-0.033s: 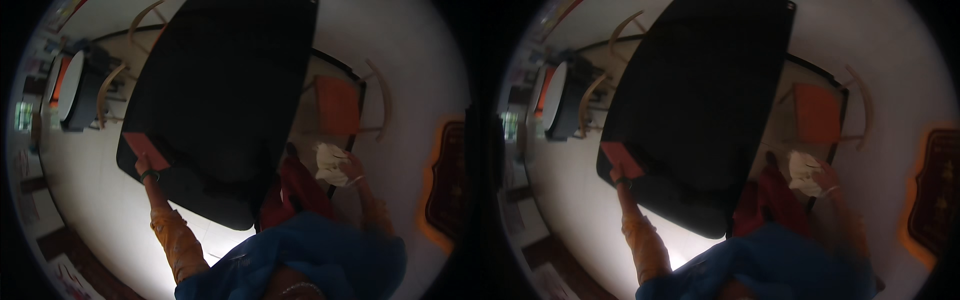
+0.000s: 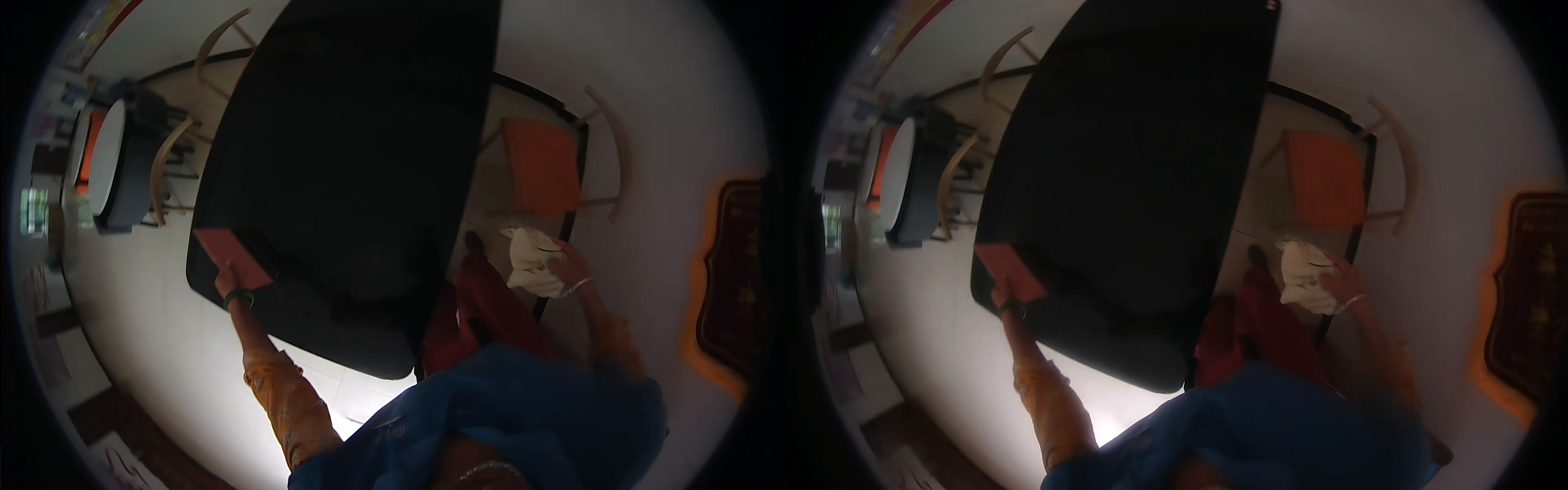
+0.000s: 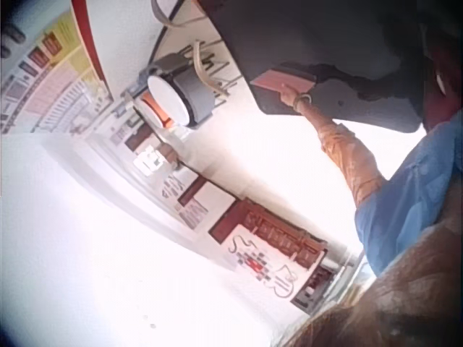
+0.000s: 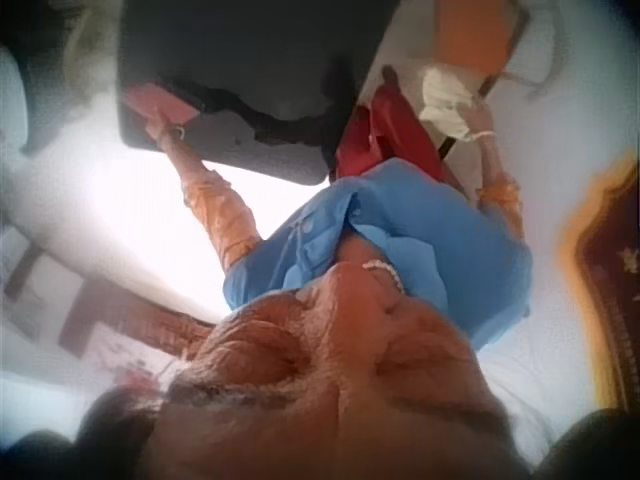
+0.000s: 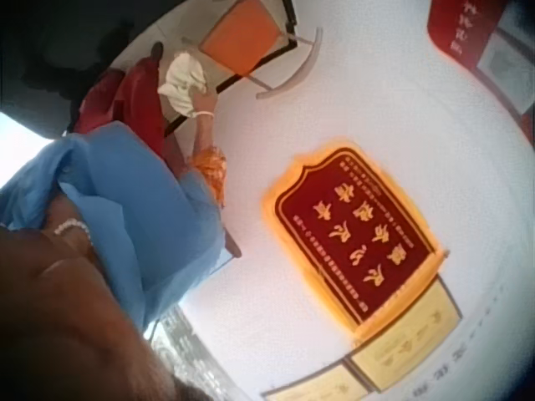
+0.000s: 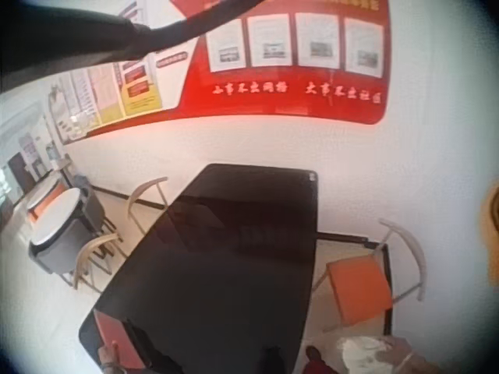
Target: The person wipes the surfaces of several tables and a desk in a room using a white cloth. They move from a black rectangular table to a white round table, then to an orange round table, and finally to a wooden desk, wiping each surface thoroughly.
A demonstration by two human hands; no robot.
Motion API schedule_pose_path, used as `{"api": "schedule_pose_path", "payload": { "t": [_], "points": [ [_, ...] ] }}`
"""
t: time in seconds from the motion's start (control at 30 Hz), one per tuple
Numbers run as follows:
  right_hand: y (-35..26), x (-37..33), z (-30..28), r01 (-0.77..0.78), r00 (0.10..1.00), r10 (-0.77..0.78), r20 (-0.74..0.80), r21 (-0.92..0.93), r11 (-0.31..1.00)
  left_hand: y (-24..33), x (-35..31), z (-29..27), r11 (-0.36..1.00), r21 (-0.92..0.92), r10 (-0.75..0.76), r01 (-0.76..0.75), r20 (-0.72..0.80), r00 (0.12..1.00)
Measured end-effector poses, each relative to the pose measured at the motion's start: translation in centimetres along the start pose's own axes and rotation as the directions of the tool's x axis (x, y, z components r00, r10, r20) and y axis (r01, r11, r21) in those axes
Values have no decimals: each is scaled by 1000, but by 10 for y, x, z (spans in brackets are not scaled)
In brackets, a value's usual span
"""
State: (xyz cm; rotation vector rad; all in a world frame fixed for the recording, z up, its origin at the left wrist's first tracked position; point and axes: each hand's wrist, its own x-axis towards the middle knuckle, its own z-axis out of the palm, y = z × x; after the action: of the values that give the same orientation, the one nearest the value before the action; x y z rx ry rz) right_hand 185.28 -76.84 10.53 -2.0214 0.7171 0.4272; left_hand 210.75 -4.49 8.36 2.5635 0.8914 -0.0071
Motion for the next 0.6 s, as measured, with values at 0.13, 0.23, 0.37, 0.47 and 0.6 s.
{"api": "schedule_pose_path", "payload": {
  "t": [0.13, 0.23, 0.37, 0.47, 0.6],
  "points": [
    [27, 11, 21, -100, 993, 105, -52, 95, 990, -12, -2, -26, 957, -265, -88, 120, 130, 988],
    [44, 16, 27, -154, 977, 181, -112, 211, 965, -1, -28, -47, 971, 111, 238, -212, -359, 903],
    [35, 26, -1, -183, 961, 225, -162, 243, 953, 36, -111, -37, 886, -28, 414, -463, -405, 816],
    [81, 69, -97, -85, 925, 182, -334, 285, 955, 114, -184, 34, 879, -45, 450, -474, -245, 859],
    [101, 91, -206, -348, 865, 497, -64, 637, 688, 206, -270, 119, 820, -32, 571, -572, -27, 820]
  ]
}}
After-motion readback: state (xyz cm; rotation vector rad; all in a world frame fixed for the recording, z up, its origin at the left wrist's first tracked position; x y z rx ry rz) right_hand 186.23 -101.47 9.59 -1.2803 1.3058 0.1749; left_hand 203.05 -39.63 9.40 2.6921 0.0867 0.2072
